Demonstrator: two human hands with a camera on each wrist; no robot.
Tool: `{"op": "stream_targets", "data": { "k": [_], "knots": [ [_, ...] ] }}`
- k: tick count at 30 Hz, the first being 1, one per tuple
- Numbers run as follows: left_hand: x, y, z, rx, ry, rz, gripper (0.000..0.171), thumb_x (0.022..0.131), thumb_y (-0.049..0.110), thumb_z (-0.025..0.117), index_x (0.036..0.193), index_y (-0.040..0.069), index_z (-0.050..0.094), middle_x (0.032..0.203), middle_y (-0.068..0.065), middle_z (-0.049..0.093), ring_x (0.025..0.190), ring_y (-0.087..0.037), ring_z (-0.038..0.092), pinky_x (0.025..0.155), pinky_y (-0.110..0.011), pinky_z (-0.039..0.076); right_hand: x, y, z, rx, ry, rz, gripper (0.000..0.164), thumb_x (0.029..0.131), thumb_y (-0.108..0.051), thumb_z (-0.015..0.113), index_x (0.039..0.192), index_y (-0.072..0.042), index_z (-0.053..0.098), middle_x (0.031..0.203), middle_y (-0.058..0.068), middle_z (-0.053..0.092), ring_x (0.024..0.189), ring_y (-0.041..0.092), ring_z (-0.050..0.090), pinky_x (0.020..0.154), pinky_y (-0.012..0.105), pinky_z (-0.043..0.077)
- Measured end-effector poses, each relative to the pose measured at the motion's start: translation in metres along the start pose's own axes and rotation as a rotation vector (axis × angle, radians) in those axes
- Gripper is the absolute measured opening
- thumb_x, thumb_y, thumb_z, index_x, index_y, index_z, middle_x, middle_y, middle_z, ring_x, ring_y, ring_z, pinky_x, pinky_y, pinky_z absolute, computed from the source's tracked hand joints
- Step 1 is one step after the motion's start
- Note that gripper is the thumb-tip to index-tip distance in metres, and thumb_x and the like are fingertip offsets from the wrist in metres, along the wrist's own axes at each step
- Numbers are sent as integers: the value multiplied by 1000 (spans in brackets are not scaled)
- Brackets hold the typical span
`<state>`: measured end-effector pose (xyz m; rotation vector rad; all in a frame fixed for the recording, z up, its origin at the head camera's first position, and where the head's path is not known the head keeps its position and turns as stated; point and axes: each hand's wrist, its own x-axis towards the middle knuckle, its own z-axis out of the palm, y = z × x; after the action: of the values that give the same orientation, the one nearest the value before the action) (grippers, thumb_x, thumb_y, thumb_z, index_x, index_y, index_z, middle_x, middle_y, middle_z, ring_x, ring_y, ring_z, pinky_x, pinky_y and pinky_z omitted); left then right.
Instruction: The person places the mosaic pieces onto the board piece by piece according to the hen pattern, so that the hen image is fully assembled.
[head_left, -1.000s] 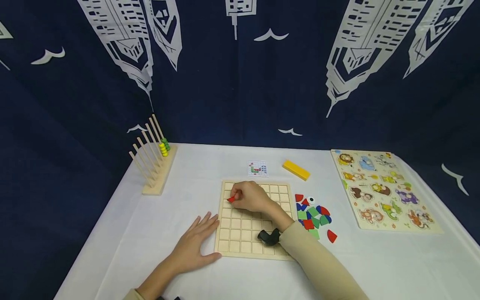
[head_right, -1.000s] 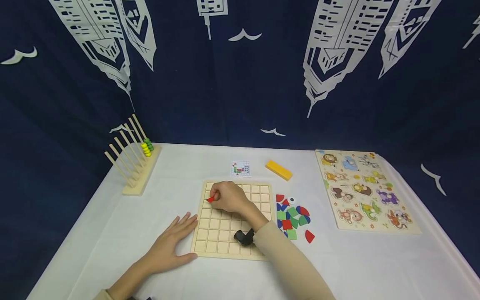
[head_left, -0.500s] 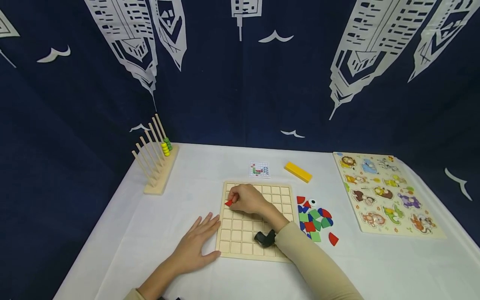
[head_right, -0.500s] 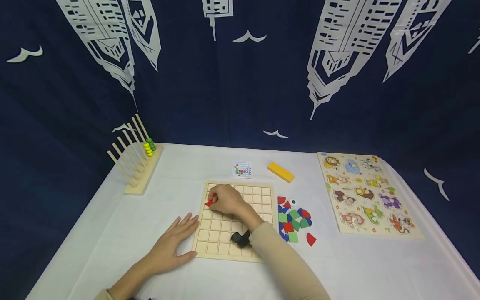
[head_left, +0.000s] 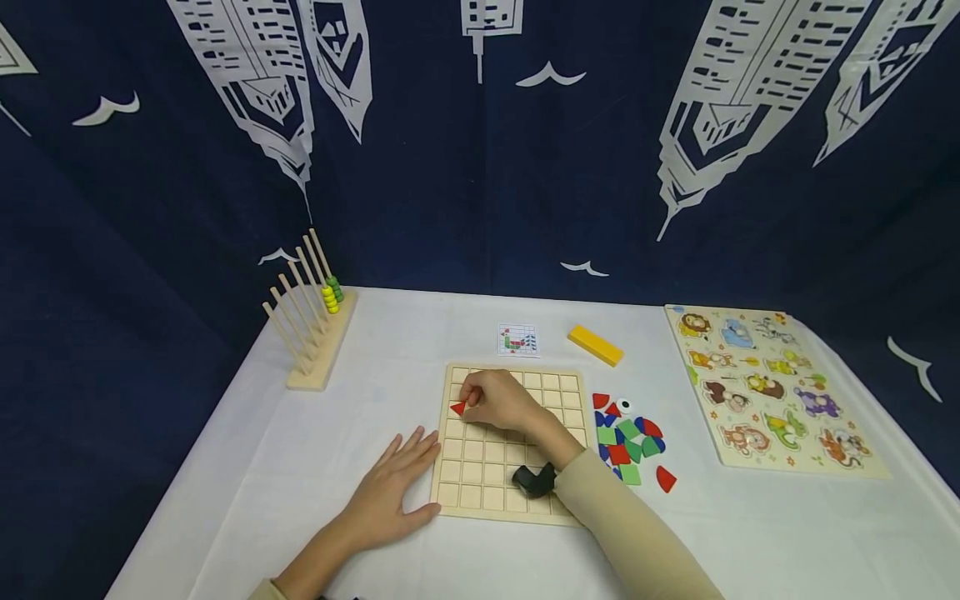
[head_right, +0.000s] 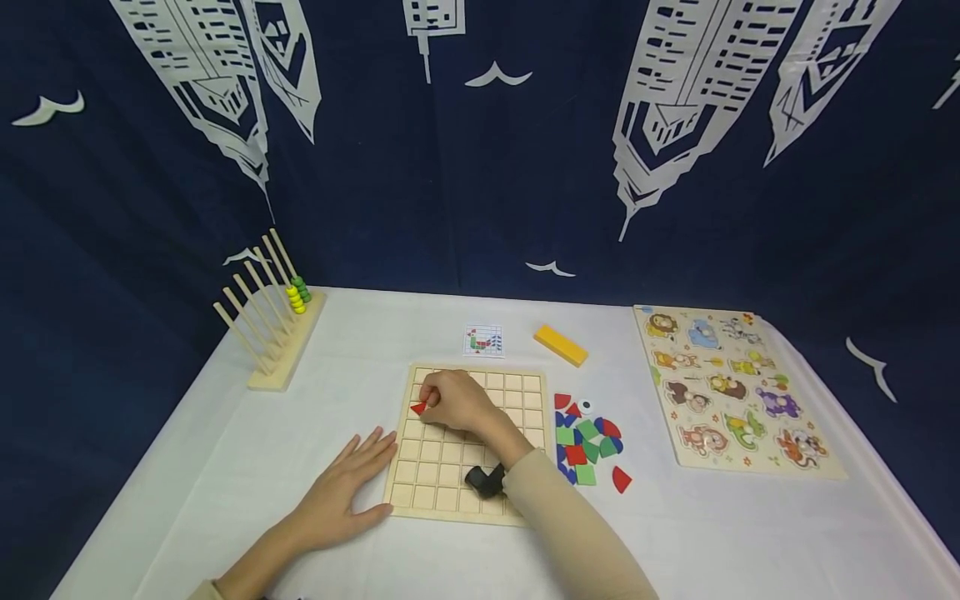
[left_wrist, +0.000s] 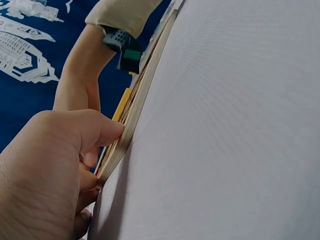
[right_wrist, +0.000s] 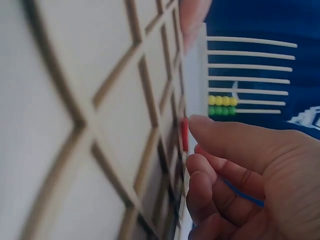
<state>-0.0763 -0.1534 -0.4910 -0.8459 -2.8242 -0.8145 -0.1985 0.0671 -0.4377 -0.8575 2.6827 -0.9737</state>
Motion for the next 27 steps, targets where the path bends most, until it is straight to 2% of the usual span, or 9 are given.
{"op": "stream_targets", "data": {
  "k": [6,12,19,23,27],
  "knots": [
    [1,2,0,-6,-2,-10,78,78,37,74,143,3,48,155,-6,39,148,-26,29,125,-35,7,-30,8,-25,3,74,1,15,76,-9,80,87,-7,69,73,-5,60,66,6,51,64,20,44],
    [1,1,0,2,10,-6,77,77,36,75,142,3,50,155,-5,40,147,-25,30,123,-42,14,-72,38,-60,-19,176,70,16,79,-5,77,93,-5,70,78,-2,63,68,10,52,61,21,45],
    [0,0,-1,-8,3,-15,77,77,37,75,142,3,49,155,-4,40,147,-24,29,122,-43,15,-113,86,-99,-17,253,246,22,82,-3,73,104,0,69,89,9,67,75,17,54,58,23,45],
    [0,0,-1,-11,7,-11,77,77,37,75,142,3,50,155,-5,40,147,-25,30,122,-42,15,-128,108,-108,13,229,370,28,83,-6,72,110,-1,67,98,14,68,80,20,55,67,25,47],
    [0,1,0,-18,19,-6,77,76,36,76,141,3,51,154,-5,42,147,-25,31,123,-39,13,-136,123,-108,70,191,460,32,83,-7,71,113,-1,66,100,14,65,81,21,54,68,25,48]
  ]
}}
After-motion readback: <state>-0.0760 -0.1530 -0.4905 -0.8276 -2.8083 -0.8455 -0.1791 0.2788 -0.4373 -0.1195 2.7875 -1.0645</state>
